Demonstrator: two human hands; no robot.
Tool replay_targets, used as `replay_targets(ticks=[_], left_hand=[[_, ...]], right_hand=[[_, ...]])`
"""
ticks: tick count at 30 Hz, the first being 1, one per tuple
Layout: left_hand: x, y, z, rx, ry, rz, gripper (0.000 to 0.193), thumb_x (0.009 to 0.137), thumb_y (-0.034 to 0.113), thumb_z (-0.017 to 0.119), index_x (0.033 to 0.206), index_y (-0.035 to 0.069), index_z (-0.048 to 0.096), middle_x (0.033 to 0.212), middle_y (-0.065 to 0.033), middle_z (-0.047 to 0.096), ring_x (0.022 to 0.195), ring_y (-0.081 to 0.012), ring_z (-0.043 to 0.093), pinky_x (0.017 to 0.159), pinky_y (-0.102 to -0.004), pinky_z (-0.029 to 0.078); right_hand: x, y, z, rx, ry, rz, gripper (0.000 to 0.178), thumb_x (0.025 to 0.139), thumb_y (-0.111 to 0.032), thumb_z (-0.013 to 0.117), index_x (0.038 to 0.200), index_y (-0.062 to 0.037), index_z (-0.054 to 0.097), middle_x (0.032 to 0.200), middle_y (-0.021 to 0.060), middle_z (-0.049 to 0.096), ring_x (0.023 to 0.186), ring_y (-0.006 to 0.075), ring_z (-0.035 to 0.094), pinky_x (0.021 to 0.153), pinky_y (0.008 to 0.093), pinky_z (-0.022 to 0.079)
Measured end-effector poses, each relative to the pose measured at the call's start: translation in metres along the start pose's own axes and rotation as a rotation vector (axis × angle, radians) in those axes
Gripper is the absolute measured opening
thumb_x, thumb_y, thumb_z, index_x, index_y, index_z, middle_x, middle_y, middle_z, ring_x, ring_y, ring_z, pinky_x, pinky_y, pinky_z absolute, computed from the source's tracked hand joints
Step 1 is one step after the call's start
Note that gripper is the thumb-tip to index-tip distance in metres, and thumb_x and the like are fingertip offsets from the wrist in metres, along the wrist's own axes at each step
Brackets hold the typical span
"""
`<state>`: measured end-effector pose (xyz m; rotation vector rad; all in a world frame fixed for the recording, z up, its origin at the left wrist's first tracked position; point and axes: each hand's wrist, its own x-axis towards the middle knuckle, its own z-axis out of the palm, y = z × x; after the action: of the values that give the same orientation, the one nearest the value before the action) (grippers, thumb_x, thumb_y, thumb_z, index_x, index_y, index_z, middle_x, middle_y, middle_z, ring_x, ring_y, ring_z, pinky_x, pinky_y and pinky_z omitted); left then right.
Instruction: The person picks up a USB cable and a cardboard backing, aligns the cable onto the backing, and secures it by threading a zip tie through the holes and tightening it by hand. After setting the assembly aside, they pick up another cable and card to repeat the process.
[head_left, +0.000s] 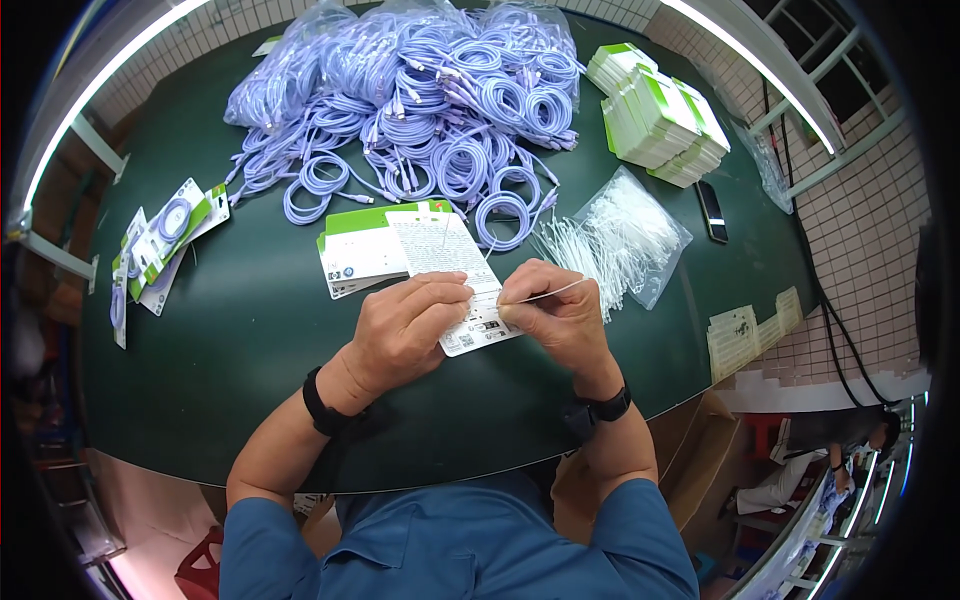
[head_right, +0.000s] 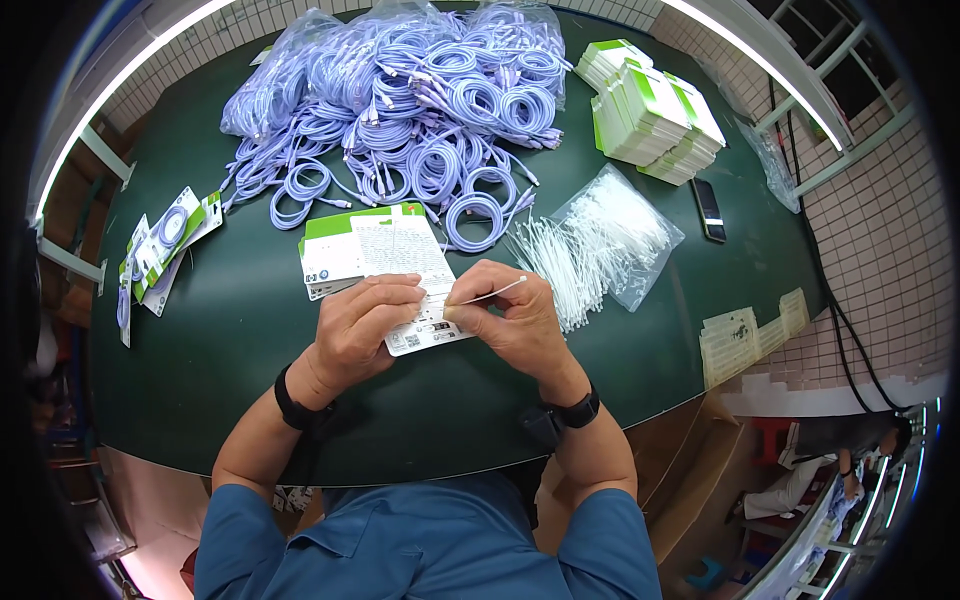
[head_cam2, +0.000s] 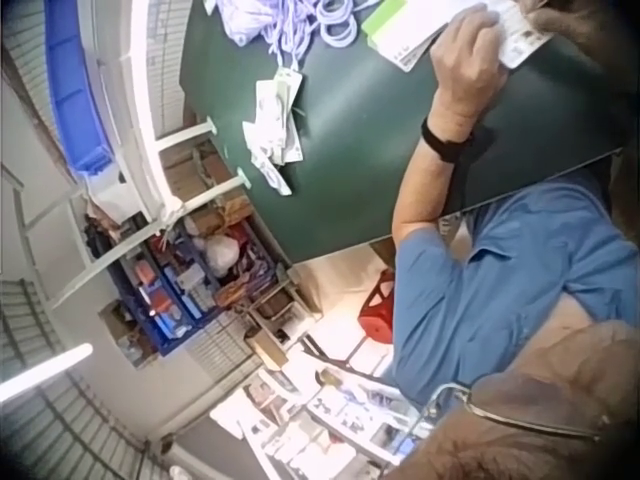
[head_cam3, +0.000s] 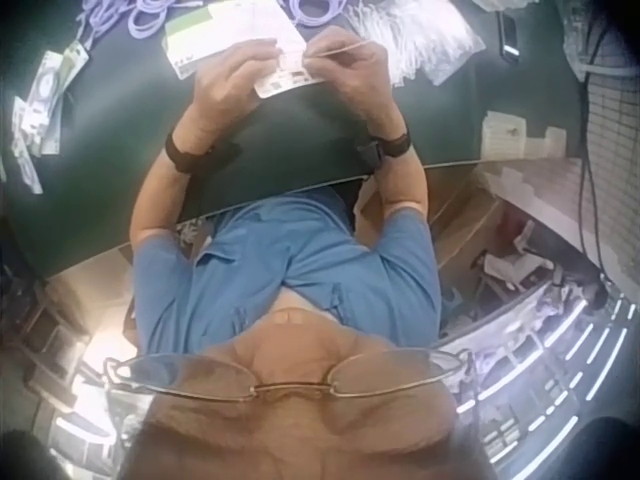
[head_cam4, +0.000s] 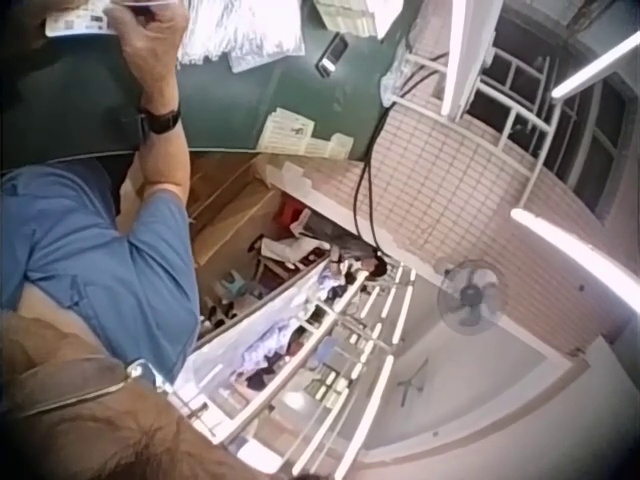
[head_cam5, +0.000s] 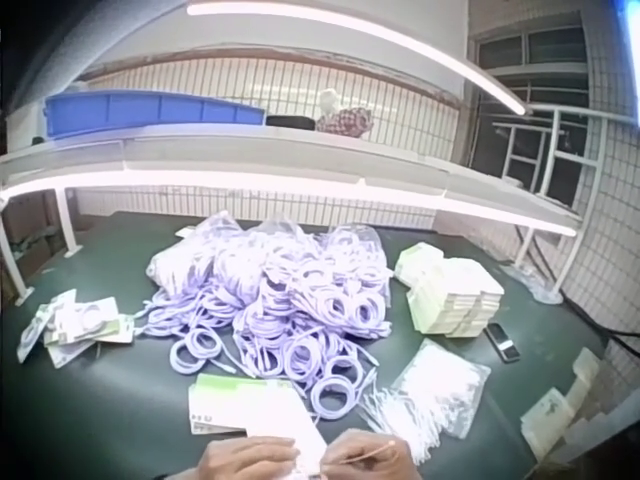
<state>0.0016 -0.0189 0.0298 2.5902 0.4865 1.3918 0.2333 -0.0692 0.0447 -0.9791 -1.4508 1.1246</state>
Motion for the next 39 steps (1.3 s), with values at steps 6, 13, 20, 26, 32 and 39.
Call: replay_targets(ticks=[6, 13, 20, 26, 32, 39], left_hand=[[0.003, 0.004, -0.006, 0.002, 0.019, -0.016, 0.026, 0.069, 0.000, 0.080, 0.091, 0.003, 0.067, 0.101, -0.0101, 0.076, 0.100, -0.0305, 0.077, 0.078, -0.0379, 0.064], [0.004, 0.001, -0.006, -0.007, 0.018, -0.009, 0.025, 0.069, 0.000, 0.080, 0.090, 0.003, 0.067, 0.100, -0.0101, 0.076, 0.100, -0.0301, 0.077, 0.078, -0.0375, 0.063], [0.004, -0.001, -0.005, -0.002, -0.008, 0.005, 0.027, 0.072, 0.005, 0.086, 0.090, 0.002, 0.065, 0.099, -0.0113, 0.076, 0.099, -0.0317, 0.078, 0.078, -0.0379, 0.064], [0.002, -0.002, -0.002, -0.008, -0.019, 0.001, 0.030, 0.073, 0.007, 0.089, 0.090, 0.002, 0.065, 0.098, -0.0124, 0.076, 0.099, -0.0332, 0.078, 0.078, -0.0387, 0.064], [0.003, 0.013, -0.009, 0.078, -0.058, -0.005, 0.025, 0.072, 0.006, 0.084, 0.090, 0.003, 0.066, 0.097, -0.0105, 0.076, 0.093, -0.0278, 0.078, 0.076, -0.0360, 0.062], [0.015, 0.039, -0.011, 0.084, -0.023, 0.052, 0.016, 0.071, 0.006, 0.075, 0.086, 0.006, 0.068, 0.092, -0.0041, 0.075, 0.081, -0.0204, 0.073, 0.071, -0.0352, 0.057]], right_hand=[[-0.001, -0.008, 0.005, -0.170, 0.008, -0.213, 0.011, 0.086, 0.004, 0.080, 0.089, -0.0019, 0.072, 0.090, 0.0089, 0.073, 0.082, 0.0178, 0.066, 0.074, 0.0300, 0.051], [-0.001, -0.007, 0.002, -0.149, -0.019, -0.202, 0.012, 0.085, 0.002, 0.081, 0.087, -0.0019, 0.070, 0.090, 0.0091, 0.073, 0.083, 0.0177, 0.066, 0.074, 0.0300, 0.052], [0.001, -0.005, -0.001, -0.175, -0.042, -0.178, 0.012, 0.085, 0.003, 0.081, 0.089, -0.0017, 0.071, 0.089, 0.0082, 0.072, 0.084, 0.0172, 0.066, 0.073, 0.0295, 0.052], [0.001, -0.012, 0.005, -0.225, -0.047, -0.132, 0.011, 0.082, 0.003, 0.083, 0.088, -0.0025, 0.076, 0.089, 0.0069, 0.072, 0.081, 0.0141, 0.066, 0.071, 0.0278, 0.051], [0.002, -0.017, 0.001, -0.139, -0.105, 0.002, 0.012, 0.078, 0.005, 0.083, 0.085, -0.0028, 0.077, 0.087, 0.0066, 0.071, 0.077, 0.0121, 0.065, 0.069, 0.0265, 0.050], [0.003, -0.031, -0.014, 0.106, -0.333, 0.224, 0.012, 0.076, 0.003, 0.085, 0.085, -0.0020, 0.078, 0.085, 0.0063, 0.070, 0.077, 0.0129, 0.063, 0.067, 0.0254, 0.046]])
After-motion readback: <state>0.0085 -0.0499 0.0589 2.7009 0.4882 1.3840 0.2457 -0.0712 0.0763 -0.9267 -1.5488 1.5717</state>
